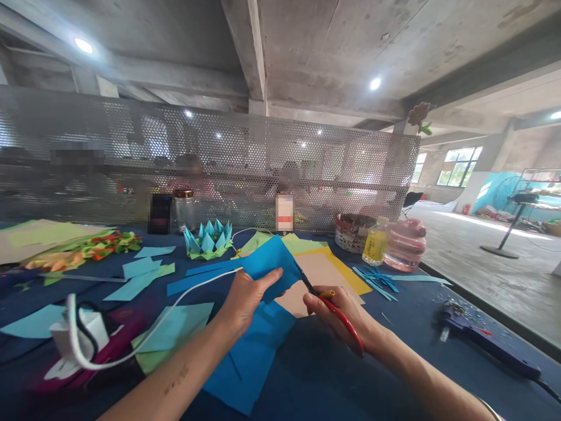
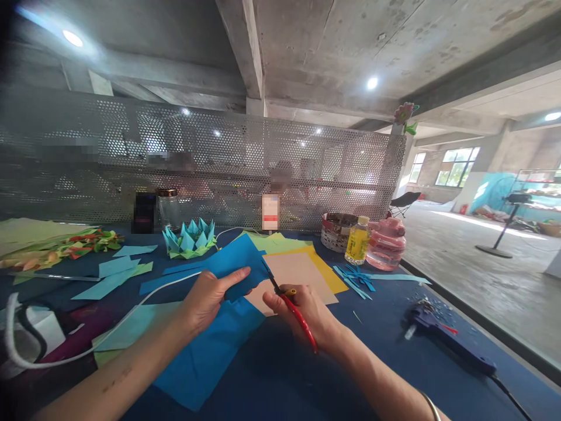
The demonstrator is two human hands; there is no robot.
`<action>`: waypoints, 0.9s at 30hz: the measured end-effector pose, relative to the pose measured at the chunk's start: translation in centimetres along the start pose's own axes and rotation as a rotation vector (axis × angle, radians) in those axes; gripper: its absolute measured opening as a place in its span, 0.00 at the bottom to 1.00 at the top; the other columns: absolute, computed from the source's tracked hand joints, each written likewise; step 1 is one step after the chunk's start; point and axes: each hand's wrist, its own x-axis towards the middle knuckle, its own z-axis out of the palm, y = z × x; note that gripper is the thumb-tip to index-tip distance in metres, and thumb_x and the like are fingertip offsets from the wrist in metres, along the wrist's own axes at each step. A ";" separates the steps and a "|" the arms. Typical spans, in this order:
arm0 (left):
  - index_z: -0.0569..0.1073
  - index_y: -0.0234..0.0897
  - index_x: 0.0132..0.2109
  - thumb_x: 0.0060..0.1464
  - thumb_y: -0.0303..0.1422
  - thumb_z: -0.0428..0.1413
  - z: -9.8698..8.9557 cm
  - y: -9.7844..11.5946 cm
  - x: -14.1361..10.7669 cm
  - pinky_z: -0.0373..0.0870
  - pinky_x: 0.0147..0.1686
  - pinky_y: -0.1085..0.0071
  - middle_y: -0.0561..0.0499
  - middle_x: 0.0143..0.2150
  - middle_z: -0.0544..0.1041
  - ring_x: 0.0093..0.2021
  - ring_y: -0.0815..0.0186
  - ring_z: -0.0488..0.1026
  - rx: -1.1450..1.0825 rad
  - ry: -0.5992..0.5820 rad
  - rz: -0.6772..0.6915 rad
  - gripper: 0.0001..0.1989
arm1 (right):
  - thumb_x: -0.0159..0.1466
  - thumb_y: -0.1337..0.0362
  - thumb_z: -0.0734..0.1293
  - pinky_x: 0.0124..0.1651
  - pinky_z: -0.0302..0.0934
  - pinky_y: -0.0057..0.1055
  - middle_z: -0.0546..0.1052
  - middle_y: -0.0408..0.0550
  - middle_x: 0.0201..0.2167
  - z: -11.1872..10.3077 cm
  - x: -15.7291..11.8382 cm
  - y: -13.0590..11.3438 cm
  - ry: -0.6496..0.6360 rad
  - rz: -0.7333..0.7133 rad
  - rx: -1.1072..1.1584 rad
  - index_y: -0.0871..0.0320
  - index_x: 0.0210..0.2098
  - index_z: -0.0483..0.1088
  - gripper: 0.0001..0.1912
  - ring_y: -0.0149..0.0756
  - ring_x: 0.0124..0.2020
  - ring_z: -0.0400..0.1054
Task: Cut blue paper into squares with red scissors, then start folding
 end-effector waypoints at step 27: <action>0.79 0.34 0.29 0.36 0.36 0.68 -0.1 0.6 -0.1 0.76 0.32 0.64 0.48 0.28 0.81 0.30 0.58 0.77 -0.057 -0.072 -0.071 0.12 | 0.60 0.41 0.60 0.20 0.41 0.25 0.52 0.35 0.16 0.0 0.3 0.4 0.114 -0.105 -0.199 0.57 0.19 0.52 0.28 0.24 0.19 0.43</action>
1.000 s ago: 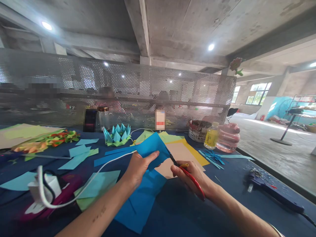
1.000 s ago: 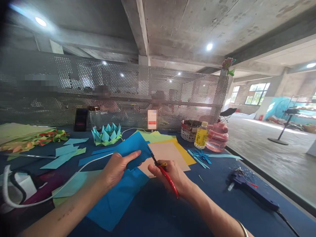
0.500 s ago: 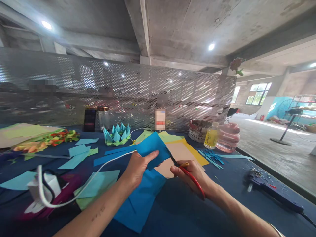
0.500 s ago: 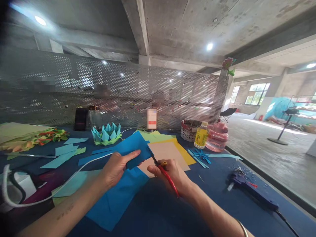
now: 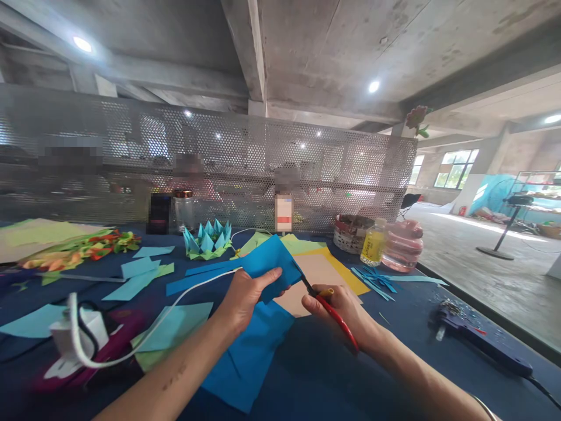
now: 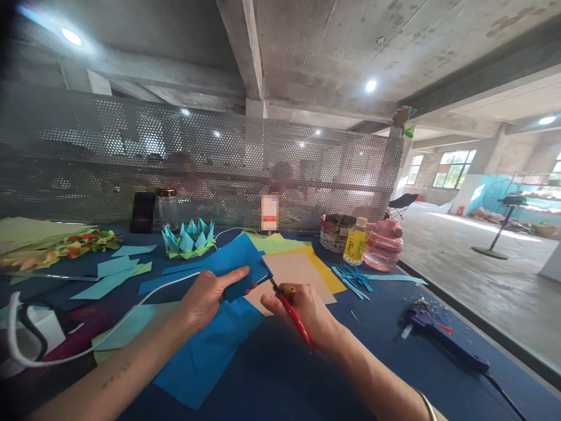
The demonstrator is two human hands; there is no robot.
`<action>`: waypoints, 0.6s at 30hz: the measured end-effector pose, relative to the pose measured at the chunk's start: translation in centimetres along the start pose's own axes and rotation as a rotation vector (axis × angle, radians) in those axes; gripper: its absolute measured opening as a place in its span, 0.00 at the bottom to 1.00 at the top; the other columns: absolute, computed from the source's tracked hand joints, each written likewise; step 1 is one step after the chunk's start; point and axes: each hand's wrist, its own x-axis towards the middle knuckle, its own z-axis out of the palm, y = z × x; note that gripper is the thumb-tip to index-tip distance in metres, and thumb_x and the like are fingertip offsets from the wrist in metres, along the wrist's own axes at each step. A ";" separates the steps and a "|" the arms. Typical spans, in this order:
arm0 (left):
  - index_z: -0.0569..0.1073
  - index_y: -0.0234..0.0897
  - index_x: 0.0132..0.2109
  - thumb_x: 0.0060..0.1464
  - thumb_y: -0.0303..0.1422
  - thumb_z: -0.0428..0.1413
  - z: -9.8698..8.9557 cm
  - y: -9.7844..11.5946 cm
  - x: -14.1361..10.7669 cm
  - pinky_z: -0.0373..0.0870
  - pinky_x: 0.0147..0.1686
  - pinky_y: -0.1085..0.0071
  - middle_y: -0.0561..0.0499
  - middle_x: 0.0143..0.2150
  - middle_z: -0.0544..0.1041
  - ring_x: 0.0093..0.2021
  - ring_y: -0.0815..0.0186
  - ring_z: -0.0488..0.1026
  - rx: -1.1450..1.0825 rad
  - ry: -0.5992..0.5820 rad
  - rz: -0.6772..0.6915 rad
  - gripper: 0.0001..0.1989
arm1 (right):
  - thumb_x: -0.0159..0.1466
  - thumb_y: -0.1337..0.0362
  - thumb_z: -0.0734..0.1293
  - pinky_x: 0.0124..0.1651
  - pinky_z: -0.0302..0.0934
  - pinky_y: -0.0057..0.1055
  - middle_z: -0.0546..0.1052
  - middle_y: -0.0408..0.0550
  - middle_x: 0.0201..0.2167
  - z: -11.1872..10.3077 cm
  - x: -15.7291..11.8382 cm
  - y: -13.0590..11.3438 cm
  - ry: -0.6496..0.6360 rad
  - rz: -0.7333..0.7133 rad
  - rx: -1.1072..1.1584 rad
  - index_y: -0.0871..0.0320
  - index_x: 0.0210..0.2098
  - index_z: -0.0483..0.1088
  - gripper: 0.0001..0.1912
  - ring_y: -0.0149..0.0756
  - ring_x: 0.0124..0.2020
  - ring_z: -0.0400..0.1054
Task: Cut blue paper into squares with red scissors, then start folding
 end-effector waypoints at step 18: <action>0.78 0.32 0.32 0.39 0.37 0.66 0.5 -0.3 -0.6 0.75 0.33 0.62 0.44 0.30 0.81 0.28 0.58 0.77 0.025 -0.091 0.002 0.14 | 0.61 0.39 0.58 0.21 0.45 0.24 0.57 0.37 0.16 -0.1 -0.1 -0.4 0.001 0.001 0.062 0.59 0.22 0.61 0.28 0.25 0.19 0.51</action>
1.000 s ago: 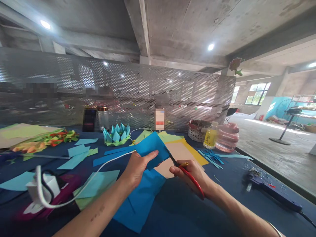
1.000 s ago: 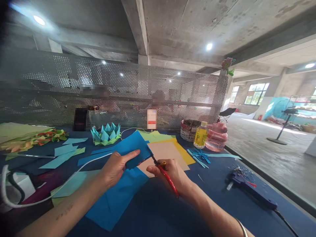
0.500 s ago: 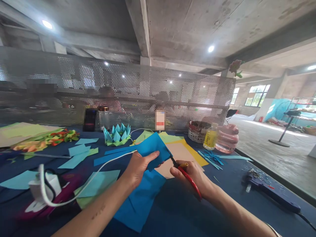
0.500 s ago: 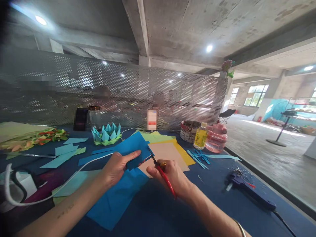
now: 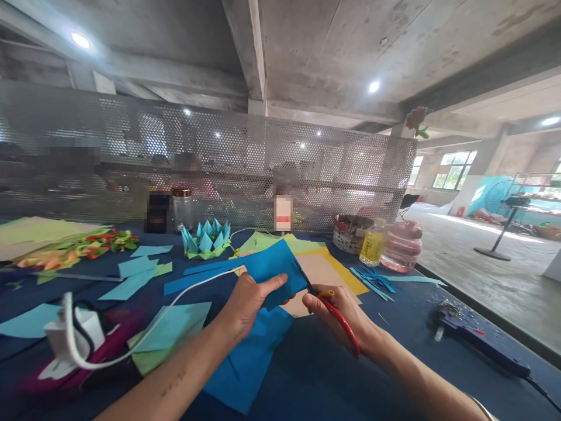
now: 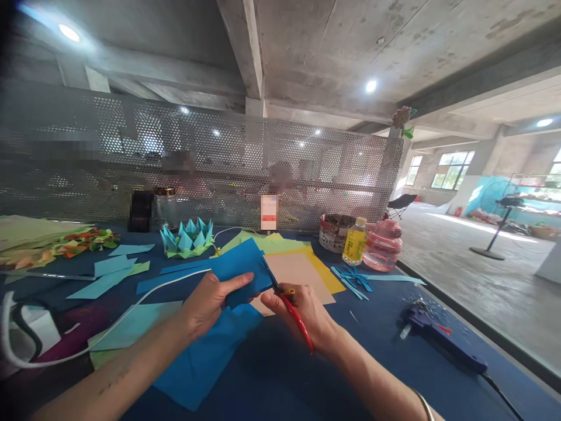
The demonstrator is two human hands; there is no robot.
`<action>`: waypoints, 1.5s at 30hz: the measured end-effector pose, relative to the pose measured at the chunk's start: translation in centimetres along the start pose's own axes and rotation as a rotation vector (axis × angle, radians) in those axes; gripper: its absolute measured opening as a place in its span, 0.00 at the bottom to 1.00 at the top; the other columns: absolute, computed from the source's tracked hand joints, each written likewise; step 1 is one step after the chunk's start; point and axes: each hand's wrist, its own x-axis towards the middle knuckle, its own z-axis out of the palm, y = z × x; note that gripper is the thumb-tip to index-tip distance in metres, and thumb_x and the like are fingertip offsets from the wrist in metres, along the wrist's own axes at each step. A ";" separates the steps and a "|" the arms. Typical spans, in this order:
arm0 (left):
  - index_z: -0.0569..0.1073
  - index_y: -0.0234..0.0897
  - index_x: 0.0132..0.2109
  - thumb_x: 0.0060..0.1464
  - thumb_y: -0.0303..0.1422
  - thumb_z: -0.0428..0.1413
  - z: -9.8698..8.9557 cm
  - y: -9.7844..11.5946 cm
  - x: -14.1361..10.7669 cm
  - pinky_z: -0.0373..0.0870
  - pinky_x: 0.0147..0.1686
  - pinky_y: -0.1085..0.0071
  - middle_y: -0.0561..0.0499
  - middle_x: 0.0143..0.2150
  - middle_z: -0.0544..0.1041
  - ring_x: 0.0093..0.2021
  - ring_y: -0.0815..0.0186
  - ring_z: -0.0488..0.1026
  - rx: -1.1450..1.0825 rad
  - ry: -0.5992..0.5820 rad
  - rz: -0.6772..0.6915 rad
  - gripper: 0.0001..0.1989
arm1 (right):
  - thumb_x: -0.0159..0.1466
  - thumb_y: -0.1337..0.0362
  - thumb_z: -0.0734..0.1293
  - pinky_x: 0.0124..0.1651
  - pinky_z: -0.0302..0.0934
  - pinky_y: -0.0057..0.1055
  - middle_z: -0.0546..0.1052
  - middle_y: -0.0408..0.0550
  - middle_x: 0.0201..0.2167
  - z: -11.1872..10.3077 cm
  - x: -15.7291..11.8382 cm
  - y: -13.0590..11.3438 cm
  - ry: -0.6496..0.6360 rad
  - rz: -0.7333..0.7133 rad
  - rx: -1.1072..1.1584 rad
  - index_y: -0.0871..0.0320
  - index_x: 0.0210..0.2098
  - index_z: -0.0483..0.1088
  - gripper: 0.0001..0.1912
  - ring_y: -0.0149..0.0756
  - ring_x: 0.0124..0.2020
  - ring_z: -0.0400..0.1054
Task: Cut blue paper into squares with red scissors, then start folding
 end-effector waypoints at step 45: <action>0.79 0.32 0.37 0.39 0.35 0.67 0.6 0.2 -0.7 0.74 0.31 0.66 0.43 0.35 0.81 0.30 0.60 0.77 -0.049 -0.081 -0.115 0.16 | 0.62 0.41 0.56 0.21 0.48 0.24 0.62 0.39 0.15 -0.1 -0.2 -0.5 0.003 -0.031 0.028 0.60 0.26 0.69 0.28 0.26 0.18 0.53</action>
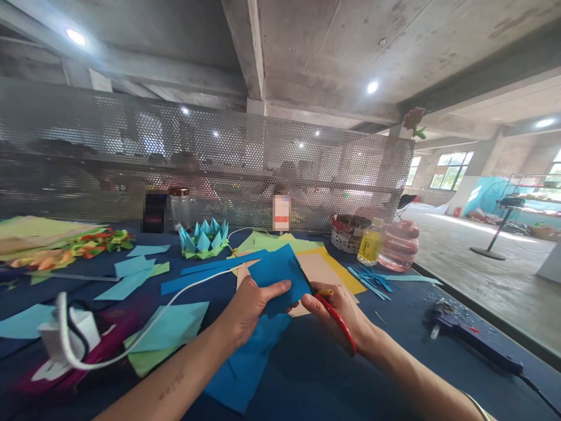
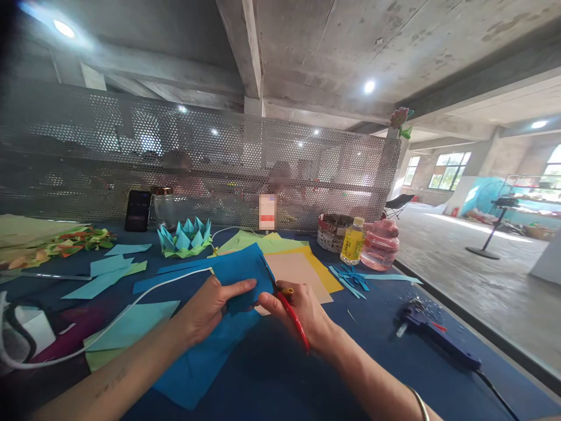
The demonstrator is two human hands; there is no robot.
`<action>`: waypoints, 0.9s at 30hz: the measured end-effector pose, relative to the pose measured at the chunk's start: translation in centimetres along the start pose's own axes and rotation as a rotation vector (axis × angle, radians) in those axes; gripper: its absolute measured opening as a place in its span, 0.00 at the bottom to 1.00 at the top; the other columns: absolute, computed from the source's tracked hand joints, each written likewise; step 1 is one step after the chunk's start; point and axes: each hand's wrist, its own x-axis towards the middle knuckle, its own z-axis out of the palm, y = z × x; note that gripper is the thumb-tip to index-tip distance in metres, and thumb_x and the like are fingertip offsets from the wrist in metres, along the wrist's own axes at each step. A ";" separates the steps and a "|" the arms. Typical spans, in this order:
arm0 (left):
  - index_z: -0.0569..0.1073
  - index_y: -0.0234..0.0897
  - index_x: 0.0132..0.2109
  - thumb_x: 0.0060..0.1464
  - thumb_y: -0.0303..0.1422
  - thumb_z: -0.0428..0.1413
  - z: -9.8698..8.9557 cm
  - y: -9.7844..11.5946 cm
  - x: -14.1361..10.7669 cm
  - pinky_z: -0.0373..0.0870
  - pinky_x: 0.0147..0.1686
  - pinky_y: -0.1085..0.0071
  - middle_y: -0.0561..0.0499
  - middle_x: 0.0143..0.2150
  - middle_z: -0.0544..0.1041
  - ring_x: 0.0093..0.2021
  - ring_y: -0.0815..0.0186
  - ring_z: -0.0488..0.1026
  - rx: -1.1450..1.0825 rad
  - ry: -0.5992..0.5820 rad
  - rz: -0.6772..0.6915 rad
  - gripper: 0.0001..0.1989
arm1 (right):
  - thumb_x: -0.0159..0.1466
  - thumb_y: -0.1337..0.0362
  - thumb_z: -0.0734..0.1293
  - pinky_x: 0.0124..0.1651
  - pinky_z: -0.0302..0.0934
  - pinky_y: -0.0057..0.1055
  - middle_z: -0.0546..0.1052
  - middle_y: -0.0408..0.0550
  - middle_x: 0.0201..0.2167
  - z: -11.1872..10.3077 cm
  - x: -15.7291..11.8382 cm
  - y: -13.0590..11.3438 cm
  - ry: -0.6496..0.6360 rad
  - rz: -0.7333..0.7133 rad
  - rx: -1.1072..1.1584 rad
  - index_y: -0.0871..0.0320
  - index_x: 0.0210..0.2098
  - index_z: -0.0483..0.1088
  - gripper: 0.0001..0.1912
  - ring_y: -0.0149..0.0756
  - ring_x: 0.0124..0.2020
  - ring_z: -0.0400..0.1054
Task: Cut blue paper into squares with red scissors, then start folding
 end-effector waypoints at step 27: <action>0.79 0.35 0.42 0.39 0.35 0.68 0.3 -0.7 -0.3 0.75 0.38 0.60 0.43 0.39 0.81 0.35 0.55 0.78 -0.037 -0.082 -0.047 0.20 | 0.60 0.37 0.54 0.22 0.44 0.25 0.56 0.37 0.16 0.1 0.0 0.1 0.070 -0.026 -0.039 0.58 0.20 0.56 0.31 0.25 0.19 0.48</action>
